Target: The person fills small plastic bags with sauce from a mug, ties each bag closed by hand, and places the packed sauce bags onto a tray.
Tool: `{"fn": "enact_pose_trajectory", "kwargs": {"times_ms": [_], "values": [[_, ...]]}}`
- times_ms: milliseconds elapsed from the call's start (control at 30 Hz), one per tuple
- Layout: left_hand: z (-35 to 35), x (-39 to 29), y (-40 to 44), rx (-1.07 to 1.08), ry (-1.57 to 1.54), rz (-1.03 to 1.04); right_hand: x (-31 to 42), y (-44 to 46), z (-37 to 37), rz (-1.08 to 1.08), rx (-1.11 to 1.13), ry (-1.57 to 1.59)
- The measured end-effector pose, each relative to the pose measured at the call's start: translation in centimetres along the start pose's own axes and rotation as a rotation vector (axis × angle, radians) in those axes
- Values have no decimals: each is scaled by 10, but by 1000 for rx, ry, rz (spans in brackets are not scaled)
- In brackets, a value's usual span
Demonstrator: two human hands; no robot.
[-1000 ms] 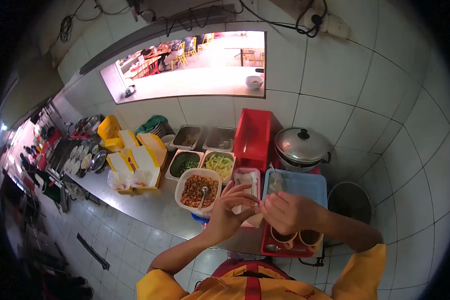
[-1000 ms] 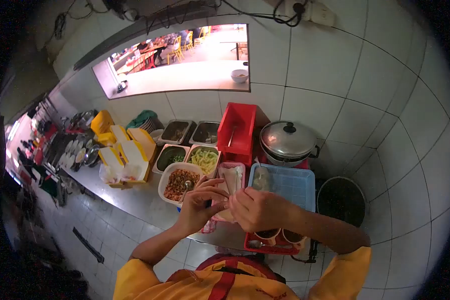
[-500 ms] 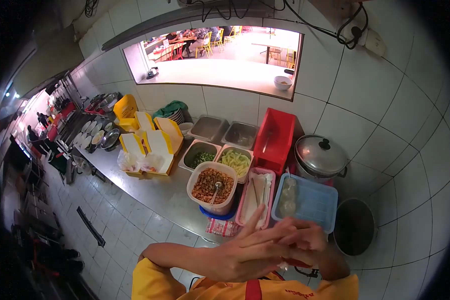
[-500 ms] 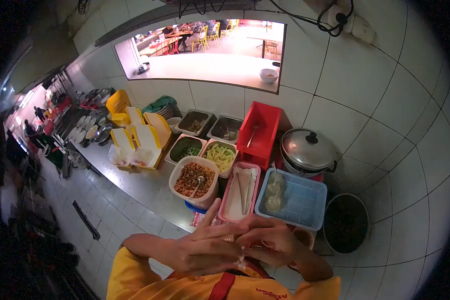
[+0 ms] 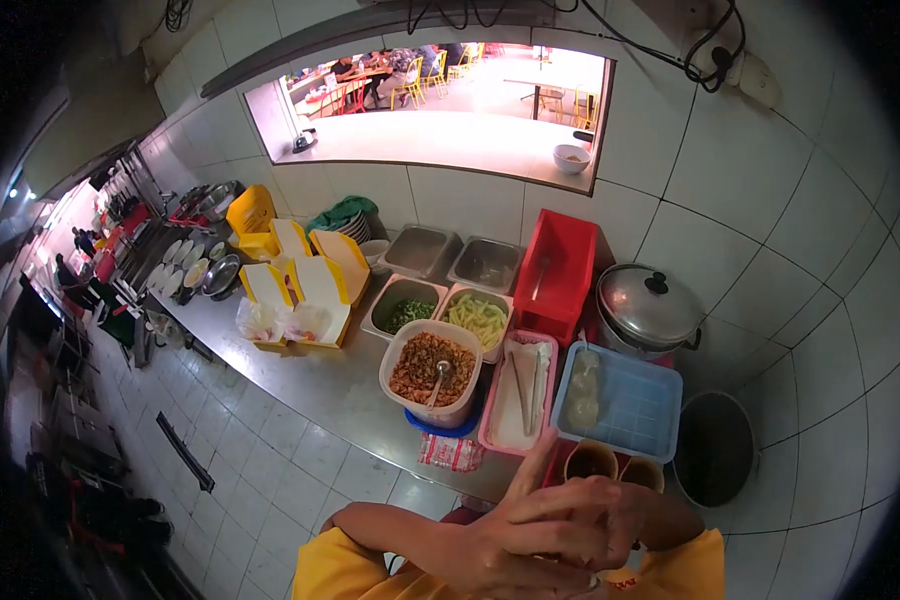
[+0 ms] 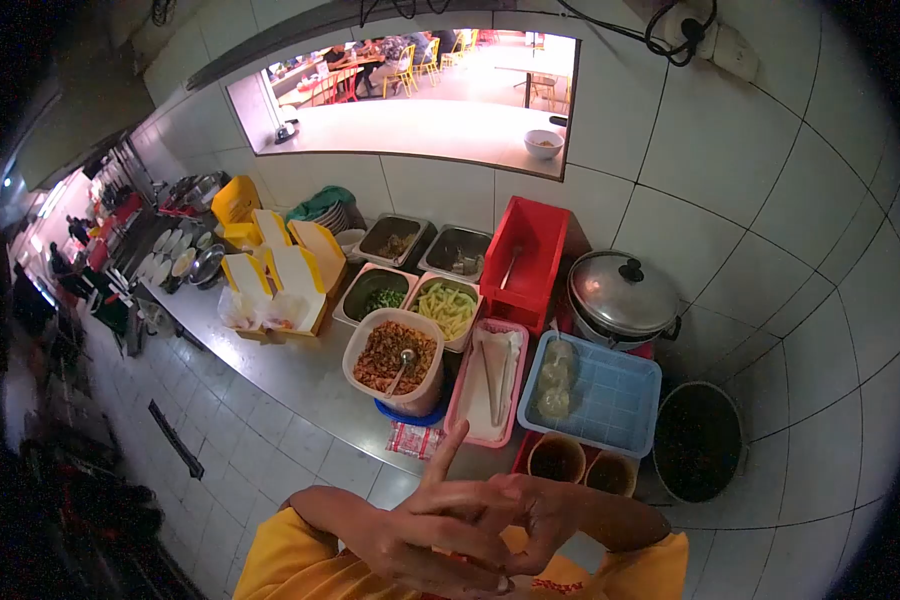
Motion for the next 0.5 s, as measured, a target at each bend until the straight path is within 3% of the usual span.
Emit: {"fn": "enact_pose_trajectory", "kwargs": {"times_ms": [167,267,333,367,433,500], "values": [[-12,-10,14,-25,36,-64,11,7,0,-9,-249,89],[-20,-11,6,-76,130,-174,10,4,-7,-22,-376,-97],[-25,-9,-4,-93,185,-242,16,7,-14,-212,-499,-483],[-28,-5,-11,-121,246,-303,15,8,-14,-208,-500,-481],[-28,10,-26,-148,302,-369,17,8,-14,-185,-603,-946],[-26,33,-45,-212,374,-499,5,8,-16,-163,-644,-1064]]}}
Point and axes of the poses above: each hand's wrist, its own y-axis towards the middle knuckle, its own z-axis out of the palm, x = y × z, the point moved 4 cm from there along y, towards the middle knuckle, and after that the axes turned 1 degree about -x, right-handed, at the moved point
